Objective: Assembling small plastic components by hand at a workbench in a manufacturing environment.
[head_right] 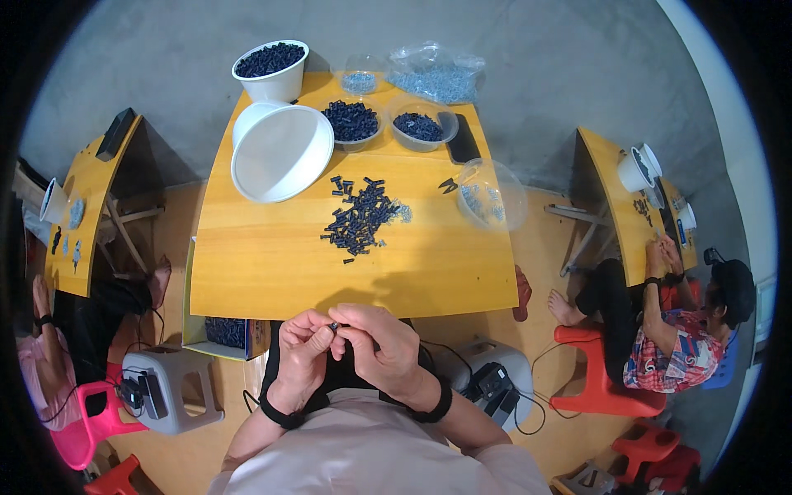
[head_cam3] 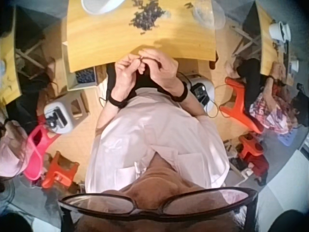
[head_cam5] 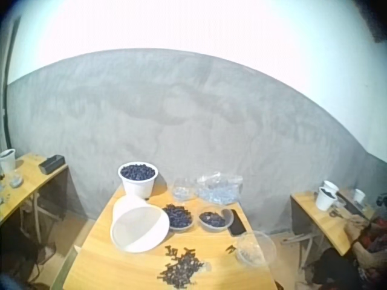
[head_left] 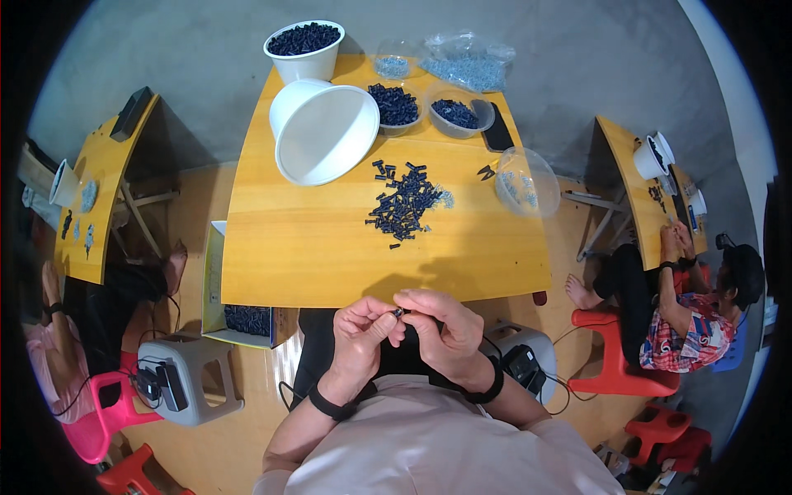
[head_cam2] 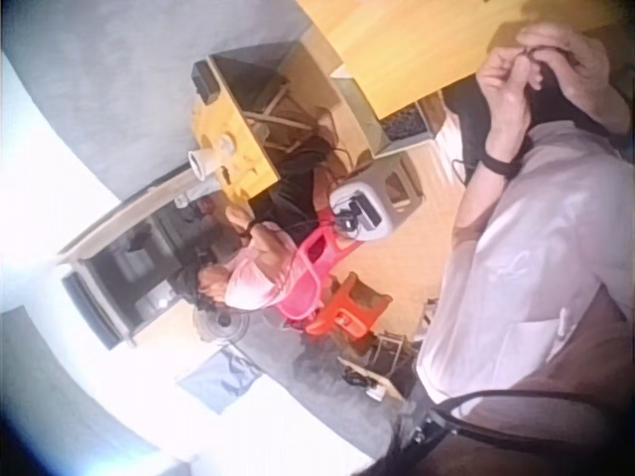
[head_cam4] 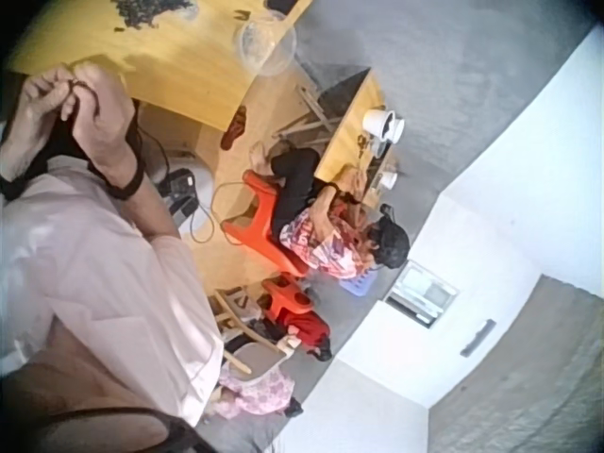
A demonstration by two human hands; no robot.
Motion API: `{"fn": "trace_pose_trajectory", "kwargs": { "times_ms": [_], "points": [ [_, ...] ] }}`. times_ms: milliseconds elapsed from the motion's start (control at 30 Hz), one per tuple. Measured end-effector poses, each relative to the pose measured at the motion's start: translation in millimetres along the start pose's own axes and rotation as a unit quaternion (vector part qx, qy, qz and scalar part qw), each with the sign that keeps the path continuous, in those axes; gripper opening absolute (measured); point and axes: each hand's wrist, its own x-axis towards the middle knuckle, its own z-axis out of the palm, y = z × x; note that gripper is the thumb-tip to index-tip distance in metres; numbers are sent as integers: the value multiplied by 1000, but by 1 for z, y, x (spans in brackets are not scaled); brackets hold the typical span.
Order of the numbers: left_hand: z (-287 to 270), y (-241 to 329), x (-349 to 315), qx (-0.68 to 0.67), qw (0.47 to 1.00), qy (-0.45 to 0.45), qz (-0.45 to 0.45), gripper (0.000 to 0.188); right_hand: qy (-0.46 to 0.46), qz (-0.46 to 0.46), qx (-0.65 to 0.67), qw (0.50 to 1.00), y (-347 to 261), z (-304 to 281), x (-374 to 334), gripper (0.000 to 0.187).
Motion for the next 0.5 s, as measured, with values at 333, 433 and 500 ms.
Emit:
{"fn": "trace_pose_trajectory", "kwargs": {
  "times_ms": [333,433,500],
  "points": [
    [-8,-10,-8,10,1000,18,-11,5,-23,-142,-150,978,0,3,-4,26],
    [-12,-11,-2,4,999,33,-20,4,-28,-139,-132,981,9,7,-3,24],
    [-15,-10,3,1,998,49,-25,4,-61,-115,-115,985,15,9,0,22]
  ]
}}
